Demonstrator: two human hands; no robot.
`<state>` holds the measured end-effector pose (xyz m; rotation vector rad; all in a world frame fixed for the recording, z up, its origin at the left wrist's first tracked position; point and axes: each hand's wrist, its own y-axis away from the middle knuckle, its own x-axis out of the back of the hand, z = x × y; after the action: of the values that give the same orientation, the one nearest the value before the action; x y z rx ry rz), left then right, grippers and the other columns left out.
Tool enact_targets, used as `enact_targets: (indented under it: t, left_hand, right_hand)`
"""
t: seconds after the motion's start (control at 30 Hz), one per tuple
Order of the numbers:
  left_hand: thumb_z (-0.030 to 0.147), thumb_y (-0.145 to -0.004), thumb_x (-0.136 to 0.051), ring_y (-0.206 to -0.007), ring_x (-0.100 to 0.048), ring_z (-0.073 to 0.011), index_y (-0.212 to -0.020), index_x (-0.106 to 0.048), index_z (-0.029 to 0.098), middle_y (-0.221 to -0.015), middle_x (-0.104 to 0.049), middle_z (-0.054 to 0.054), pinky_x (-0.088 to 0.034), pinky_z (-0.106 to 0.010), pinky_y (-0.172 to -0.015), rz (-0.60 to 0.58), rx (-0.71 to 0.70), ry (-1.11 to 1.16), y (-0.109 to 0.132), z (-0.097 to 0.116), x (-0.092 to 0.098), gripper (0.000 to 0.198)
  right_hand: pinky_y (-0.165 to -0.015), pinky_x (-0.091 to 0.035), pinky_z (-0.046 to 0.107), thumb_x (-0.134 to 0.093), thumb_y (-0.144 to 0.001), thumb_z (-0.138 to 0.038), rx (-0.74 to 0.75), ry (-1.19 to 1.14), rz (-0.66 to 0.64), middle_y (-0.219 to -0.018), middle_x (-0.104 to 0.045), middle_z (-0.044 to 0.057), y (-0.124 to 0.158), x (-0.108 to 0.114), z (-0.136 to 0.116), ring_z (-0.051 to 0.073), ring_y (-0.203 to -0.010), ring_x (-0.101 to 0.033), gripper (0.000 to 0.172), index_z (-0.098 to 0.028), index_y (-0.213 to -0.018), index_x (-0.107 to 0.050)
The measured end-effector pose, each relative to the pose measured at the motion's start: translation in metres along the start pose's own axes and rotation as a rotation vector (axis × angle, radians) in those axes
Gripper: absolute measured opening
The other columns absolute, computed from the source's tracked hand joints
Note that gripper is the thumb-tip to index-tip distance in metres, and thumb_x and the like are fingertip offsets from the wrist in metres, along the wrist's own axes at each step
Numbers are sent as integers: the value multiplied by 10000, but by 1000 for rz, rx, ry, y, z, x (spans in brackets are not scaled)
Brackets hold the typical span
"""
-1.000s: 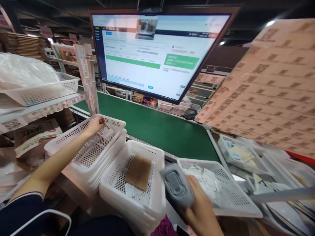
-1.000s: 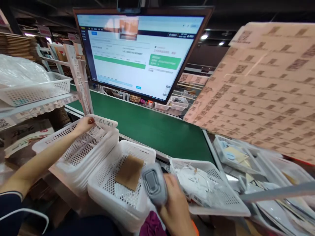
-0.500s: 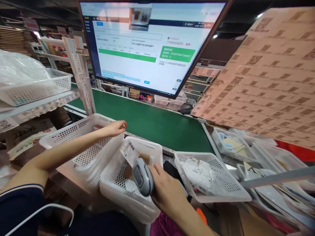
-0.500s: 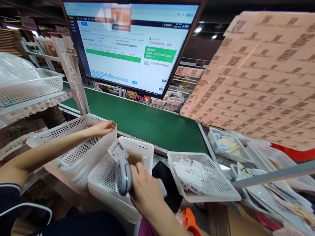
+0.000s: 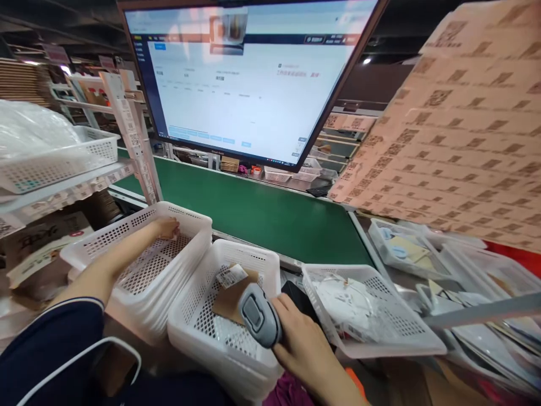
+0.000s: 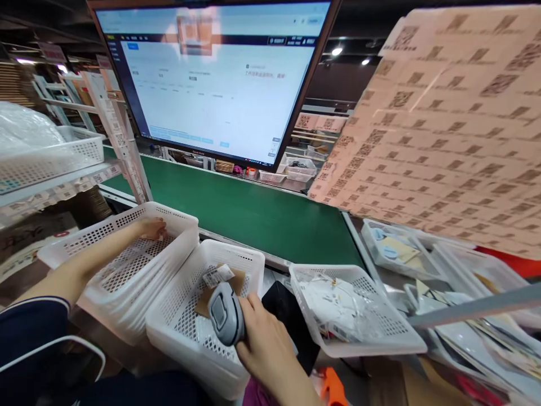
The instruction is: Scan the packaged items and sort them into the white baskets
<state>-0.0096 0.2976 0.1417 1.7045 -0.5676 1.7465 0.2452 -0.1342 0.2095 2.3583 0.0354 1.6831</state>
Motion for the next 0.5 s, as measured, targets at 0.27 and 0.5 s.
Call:
enact_targets:
  t: [0.27, 0.5]
  left_hand:
    - [328, -906, -700, -1101, -670, -339, -1309, -680, 170, -1248, -713, -145, -459, -376, -898, 218, -97, -119, 53, 65, 61, 434]
    - [228, -901, -645, -1068, -658, -361, -1256, -738, 235, -1122, -728, -142, -474, -478, -931, 387, -371, -380, 125, 149, 74, 367]
  right_hand:
    - [-775, -489, 358, -667, -882, -216, 122, 36, 80, -1330, -601, 116, -37, 28, -56, 287, -1078, -692, 474, -189, -1346, -579]
    - [-710, -474, 349, -615, -930, -207, 138, 155, 152, -1274, -626, 118, -25, 22, -78, 268, -1010, -693, 356, -171, -1284, -598]
